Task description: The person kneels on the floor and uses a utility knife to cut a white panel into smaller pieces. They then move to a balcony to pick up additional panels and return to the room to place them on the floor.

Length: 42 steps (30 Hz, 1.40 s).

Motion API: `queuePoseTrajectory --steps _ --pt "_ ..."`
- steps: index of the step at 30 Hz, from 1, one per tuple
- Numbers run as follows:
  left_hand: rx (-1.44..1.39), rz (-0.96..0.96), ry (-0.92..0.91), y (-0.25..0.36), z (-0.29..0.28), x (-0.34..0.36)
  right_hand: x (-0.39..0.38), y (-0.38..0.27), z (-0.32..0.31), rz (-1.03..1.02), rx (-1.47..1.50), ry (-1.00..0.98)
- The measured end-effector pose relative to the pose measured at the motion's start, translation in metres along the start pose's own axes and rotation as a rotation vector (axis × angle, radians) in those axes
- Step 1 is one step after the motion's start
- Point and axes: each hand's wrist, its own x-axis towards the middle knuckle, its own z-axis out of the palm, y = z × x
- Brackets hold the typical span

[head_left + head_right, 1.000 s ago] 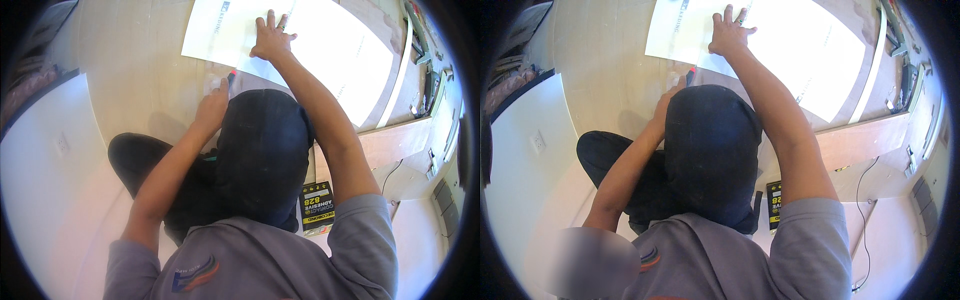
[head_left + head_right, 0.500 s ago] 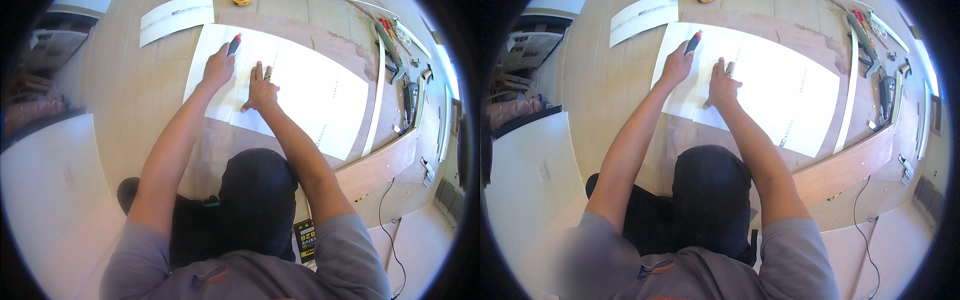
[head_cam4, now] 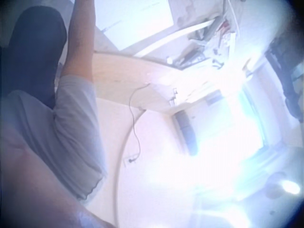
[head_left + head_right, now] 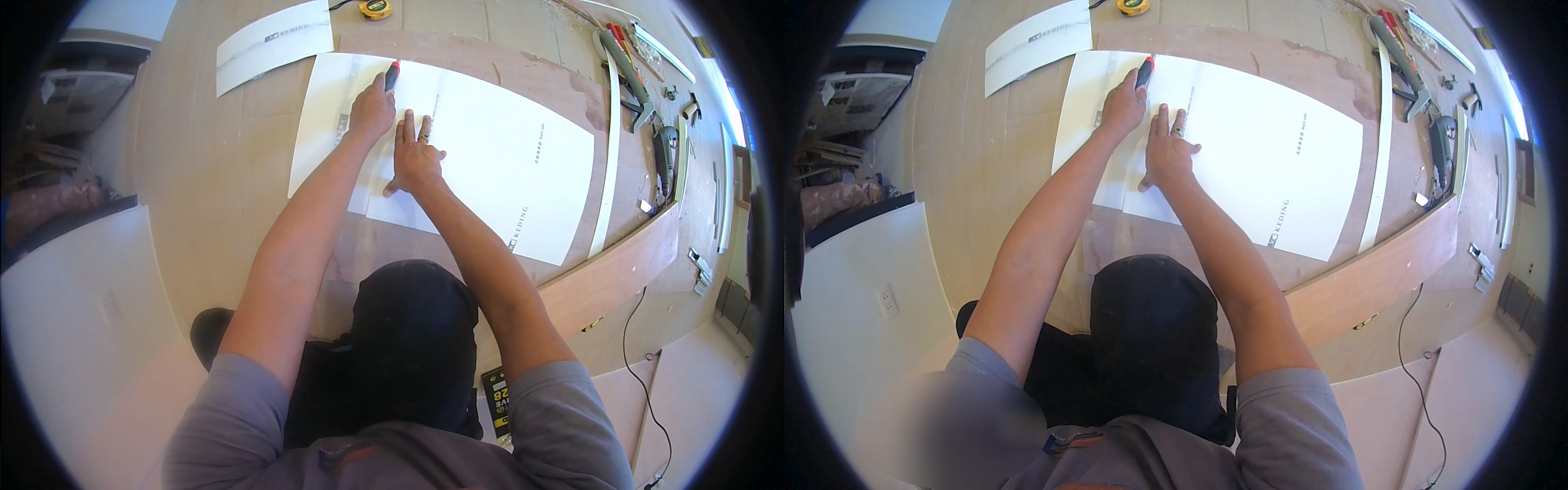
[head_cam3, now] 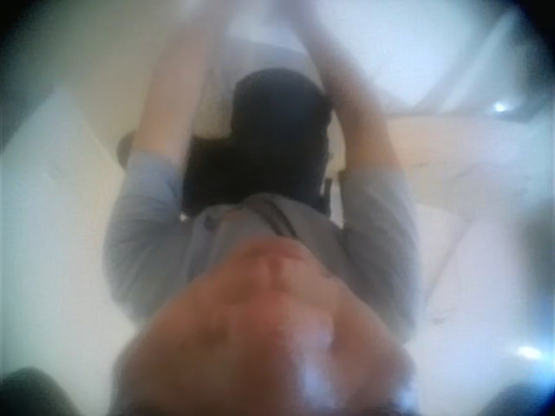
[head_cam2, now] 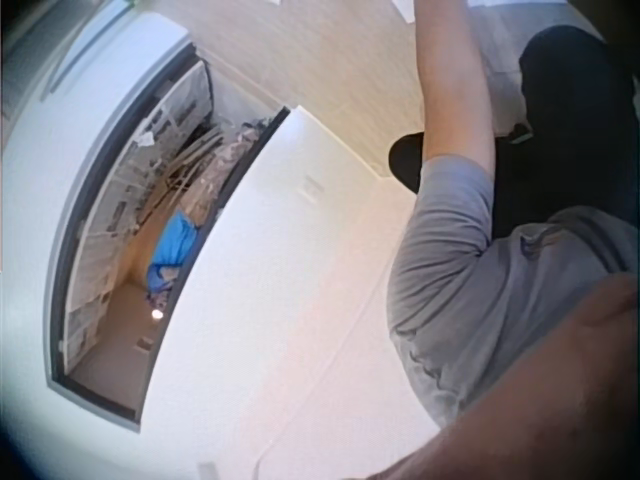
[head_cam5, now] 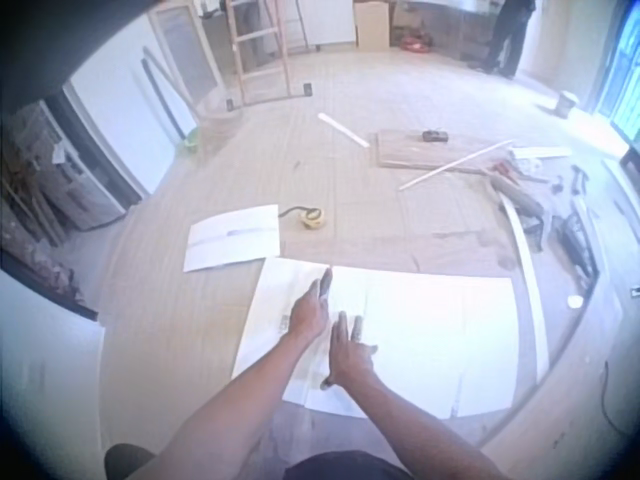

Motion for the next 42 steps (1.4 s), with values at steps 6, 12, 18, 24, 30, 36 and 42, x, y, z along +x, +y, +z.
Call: queuePoseTrajectory --steps 6,12,18,24,30,36,42 --pt "0.0 0.034 0.053 -0.007 0.003 0.003 -0.001 0.0 0.0 -0.019 0.01 0.025" --pt "0.022 0.042 0.033 -0.004 -0.002 0.005 0.0 0.001 0.003 -0.031 -0.023 0.038" --pt "0.042 0.024 -0.013 0.006 -0.006 0.002 0.001 0.003 0.005 -0.028 -0.04 0.04" --pt "0.052 -0.007 -0.001 0.007 -0.004 0.003 0.001 0.004 0.006 -0.025 0.005 0.047" --pt "0.075 0.062 0.04 -0.002 0.001 0.007 0.0 0.002 0.004 -0.032 0.013 0.051" --pt "0.113 0.051 -0.025 0.01 -0.004 0.01 0.001 0.003 0.007 -0.035 -0.01 0.064" --pt "0.18 0.008 -0.065 0.02 -0.004 0.011 0.002 0.002 0.003 -0.038 -0.082 0.044"
